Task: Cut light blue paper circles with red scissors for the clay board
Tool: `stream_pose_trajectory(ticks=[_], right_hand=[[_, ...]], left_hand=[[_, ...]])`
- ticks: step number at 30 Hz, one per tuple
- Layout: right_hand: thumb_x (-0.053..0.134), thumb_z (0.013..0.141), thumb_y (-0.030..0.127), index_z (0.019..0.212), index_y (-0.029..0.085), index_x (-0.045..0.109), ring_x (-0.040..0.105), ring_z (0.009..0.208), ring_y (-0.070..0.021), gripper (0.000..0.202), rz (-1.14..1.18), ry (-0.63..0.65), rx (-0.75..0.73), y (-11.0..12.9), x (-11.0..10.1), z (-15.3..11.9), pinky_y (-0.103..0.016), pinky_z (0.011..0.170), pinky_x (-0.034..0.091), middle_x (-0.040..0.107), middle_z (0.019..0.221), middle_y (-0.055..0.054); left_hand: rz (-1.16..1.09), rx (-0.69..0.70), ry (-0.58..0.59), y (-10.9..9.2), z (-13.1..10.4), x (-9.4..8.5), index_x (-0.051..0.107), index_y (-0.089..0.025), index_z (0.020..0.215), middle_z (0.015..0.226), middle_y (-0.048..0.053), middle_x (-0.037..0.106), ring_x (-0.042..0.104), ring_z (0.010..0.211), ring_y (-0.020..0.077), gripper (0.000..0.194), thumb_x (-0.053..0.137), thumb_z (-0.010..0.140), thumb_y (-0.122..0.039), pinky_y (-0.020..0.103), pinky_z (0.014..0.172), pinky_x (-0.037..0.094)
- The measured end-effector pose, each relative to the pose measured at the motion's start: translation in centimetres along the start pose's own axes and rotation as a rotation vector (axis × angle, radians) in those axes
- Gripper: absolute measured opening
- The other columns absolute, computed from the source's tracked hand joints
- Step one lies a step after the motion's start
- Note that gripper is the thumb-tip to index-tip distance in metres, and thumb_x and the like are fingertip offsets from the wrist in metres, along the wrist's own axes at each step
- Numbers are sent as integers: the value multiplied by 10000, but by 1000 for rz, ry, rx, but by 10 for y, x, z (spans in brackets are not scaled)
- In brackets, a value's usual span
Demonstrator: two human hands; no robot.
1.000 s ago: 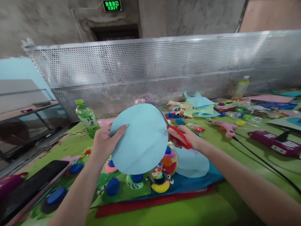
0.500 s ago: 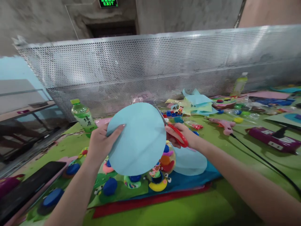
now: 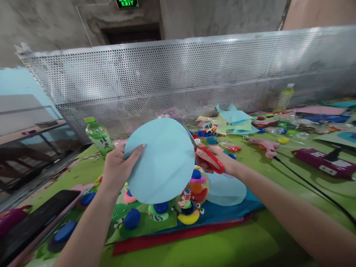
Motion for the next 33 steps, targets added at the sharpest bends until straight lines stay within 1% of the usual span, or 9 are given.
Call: stream_pose_trajectory(ticks=[4, 8, 11, 13, 18, 25, 29, 33], right_hand=[[558, 757, 567, 617, 172, 441, 310, 391, -49, 436, 27, 12, -19, 2, 0, 1, -204, 365, 245, 360, 482, 71], [532, 784, 557, 610, 165, 449, 306, 377, -43, 437, -13, 31, -34, 3, 0, 1, -204, 371, 244, 335, 466, 79], [519, 779, 579, 605, 159, 462, 353, 376, -46, 458, -88, 24, -13, 1, 0, 0, -207, 382, 274, 368, 471, 70], [519, 774, 585, 604, 158, 467, 372, 382, -49, 463, -103, 15, -6, 0, 0, 0, -208, 383, 286, 386, 485, 63], [542, 754, 589, 582, 161, 450, 357, 367, -47, 470, -69, -8, -27, 3, -1, -1, -201, 368, 279, 370, 453, 71], [562, 721, 610, 547, 166, 444, 350, 337, -45, 491, -71, -52, -35, 2, -5, 0, -195, 337, 286, 365, 421, 72], [549, 726, 617, 567, 177, 442, 335, 318, -51, 480, -83, -64, -53, 0, -7, 3, -199, 303, 279, 350, 407, 75], [547, 730, 617, 583, 174, 440, 316, 309, -45, 479, -101, -64, -29, -3, -8, 5, -192, 290, 259, 334, 403, 82]], left_hand=[[2, 3, 6, -3, 0, 1, 662, -173, 736, 683, 26, 681, 580, 553, 175, 384, 665, 604, -534, 210, 394, 404], [34, 6, 9, -1, 1, 2, 653, -176, 706, 676, 19, 677, 566, 523, 157, 368, 662, 614, -532, 201, 376, 384], [42, 13, 12, 1, 2, 3, 645, -178, 693, 625, 12, 660, 553, 508, 152, 364, 664, 616, -533, 195, 366, 371], [22, 17, 16, 2, 2, 3, 647, -181, 718, 630, 7, 660, 556, 519, 150, 359, 667, 620, -526, 190, 375, 380], [-7, 2, 38, 3, 1, 4, 646, -178, 726, 625, 2, 662, 553, 503, 137, 360, 668, 625, -523, 182, 379, 384], [-41, 8, 32, 3, 2, 7, 649, -179, 734, 636, 8, 666, 565, 507, 147, 353, 677, 621, -512, 191, 384, 397], [-55, 21, 36, 4, 3, 7, 649, -182, 738, 633, 12, 668, 581, 512, 160, 354, 673, 622, -515, 199, 382, 411], [-38, 9, 32, 5, 3, 5, 659, -185, 740, 649, 15, 677, 586, 513, 161, 354, 674, 615, -516, 199, 380, 422]])
Point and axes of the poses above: each hand's wrist, its own z-axis towards the middle knuckle, its own x-axis out of the palm, y = z × x, the point moved 10 cm from there along z, towards the middle knuckle
